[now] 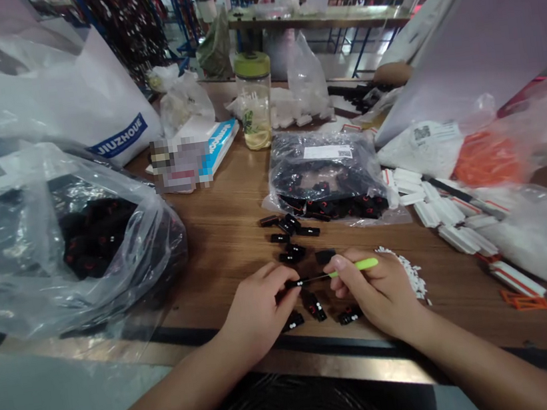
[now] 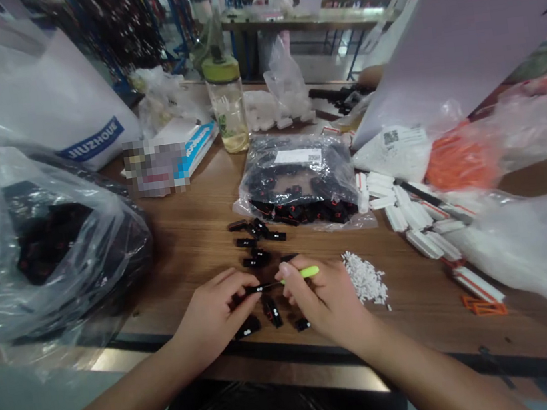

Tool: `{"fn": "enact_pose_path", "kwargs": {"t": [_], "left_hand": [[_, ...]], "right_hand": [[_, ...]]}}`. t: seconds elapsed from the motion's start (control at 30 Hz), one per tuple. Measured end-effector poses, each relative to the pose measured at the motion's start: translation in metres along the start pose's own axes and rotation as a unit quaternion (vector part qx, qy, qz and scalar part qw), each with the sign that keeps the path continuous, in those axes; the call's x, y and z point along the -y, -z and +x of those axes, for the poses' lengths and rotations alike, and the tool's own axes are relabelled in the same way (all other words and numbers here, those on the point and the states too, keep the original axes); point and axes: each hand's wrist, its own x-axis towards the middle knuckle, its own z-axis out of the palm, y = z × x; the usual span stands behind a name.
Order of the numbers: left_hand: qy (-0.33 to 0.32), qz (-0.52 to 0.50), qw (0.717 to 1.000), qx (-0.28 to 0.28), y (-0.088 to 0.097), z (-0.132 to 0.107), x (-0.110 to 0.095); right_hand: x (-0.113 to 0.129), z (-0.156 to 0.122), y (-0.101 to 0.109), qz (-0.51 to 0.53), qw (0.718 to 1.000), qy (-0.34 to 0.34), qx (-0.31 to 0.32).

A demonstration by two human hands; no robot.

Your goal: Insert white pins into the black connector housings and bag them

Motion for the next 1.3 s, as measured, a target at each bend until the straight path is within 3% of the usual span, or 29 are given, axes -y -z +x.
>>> {"fn": "enact_pose_path", "kwargs": {"t": [0.4, 0.57, 0.67, 0.83, 1.3], "left_hand": [[0.005, -0.004, 1.000, 0.000, 0.000, -0.001, 0.001], [0.003, 0.000, 1.000, 0.003, -0.001, 0.000, 0.001], [0.008, -0.002, 1.000, 0.004, 0.000, 0.000, 0.000], [0.009, -0.002, 1.000, 0.005, 0.000, -0.001, 0.000], [0.005, -0.008, 1.000, 0.000, 0.000, 0.000, 0.000]], "right_hand": [[0.011, 0.003, -0.001, -0.048, 0.998, 0.041, 0.014], [0.026, 0.007, 0.001, -0.122, 0.982, 0.117, 0.083], [0.026, 0.007, 0.000, -0.126, 0.979, 0.139, 0.078], [0.015, 0.001, 0.000, -0.098, 0.990, 0.103, 0.013], [0.016, 0.000, -0.003, -0.102, 0.989, 0.101, 0.026]]}}
